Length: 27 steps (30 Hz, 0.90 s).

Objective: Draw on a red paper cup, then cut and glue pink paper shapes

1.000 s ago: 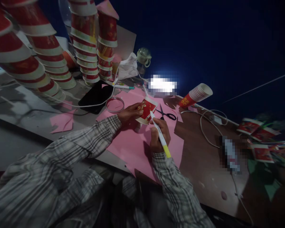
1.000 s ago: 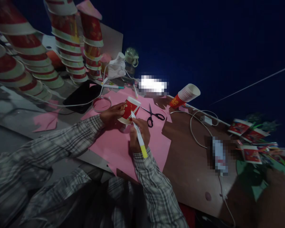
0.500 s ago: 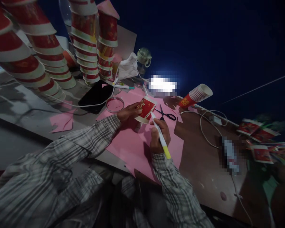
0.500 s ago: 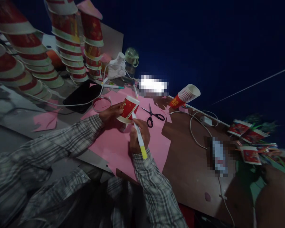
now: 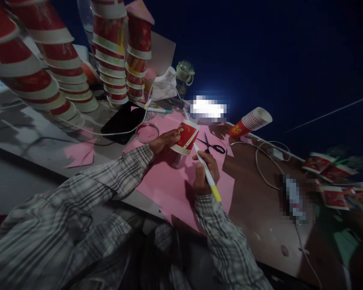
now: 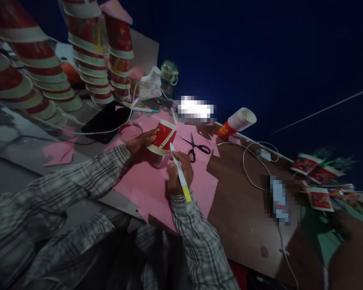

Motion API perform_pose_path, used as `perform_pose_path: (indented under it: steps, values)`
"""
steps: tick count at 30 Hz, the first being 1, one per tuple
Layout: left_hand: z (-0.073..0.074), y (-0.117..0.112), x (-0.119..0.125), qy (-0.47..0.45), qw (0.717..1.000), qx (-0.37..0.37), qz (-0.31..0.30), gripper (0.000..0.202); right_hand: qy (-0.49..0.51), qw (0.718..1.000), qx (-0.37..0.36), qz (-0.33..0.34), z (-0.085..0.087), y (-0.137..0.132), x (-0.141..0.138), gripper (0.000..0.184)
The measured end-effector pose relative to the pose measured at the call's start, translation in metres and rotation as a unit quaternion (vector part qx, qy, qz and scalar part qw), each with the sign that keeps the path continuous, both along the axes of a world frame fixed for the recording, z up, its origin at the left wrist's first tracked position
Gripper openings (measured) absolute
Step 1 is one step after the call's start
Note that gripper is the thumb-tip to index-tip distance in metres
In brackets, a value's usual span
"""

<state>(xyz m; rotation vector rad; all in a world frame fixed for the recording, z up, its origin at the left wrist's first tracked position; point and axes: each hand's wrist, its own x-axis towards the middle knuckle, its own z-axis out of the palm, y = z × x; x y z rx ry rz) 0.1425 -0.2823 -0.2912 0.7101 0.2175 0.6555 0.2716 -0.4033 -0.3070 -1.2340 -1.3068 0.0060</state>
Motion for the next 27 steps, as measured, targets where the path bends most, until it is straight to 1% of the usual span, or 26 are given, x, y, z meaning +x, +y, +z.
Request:
perform_pose_path:
  steps: [3,6,8,12,16,19,21,27]
  values:
    - [-0.0001,0.0002,0.0001,0.013,1.0,0.019,-0.014,0.034,-0.015,1.0,0.014,0.014,-0.0004,0.0008,-0.0002,0.025]
    - [-0.0022,0.0014,0.0009,0.007,1.0,0.015,-0.001,0.036,-0.005,1.0,0.012,-0.004,0.0,0.0011,-0.0003,0.024]
    - [-0.0037,0.0026,0.001,0.006,1.0,0.01,0.012,0.034,-0.003,1.0,0.012,-0.004,0.0005,0.0008,-0.0006,0.024]
    - [-0.0034,0.0039,0.0008,0.017,1.0,0.013,-0.002,0.029,-0.004,1.0,0.017,0.013,-0.0002,0.0,-0.0005,0.023]
    - [-0.0029,0.0033,0.0034,-0.006,1.0,0.007,0.025,0.033,0.026,1.0,0.004,0.003,-0.0009,-0.0007,-0.0003,0.024]
    - [-0.0043,0.0031,0.0055,-0.009,0.999,0.003,0.036,0.038,0.01,1.0,-0.005,-0.002,0.0014,-0.0018,-0.0015,0.025]
    - [-0.0048,0.0034,0.0059,-0.009,0.999,0.001,0.037,0.037,0.011,1.0,-0.006,-0.003,0.003,-0.0024,-0.0023,0.025]
    - [-0.0044,0.0052,0.0049,0.003,0.999,-0.022,0.037,0.034,0.015,1.0,0.012,0.023,0.0033,-0.0031,-0.0023,0.024]
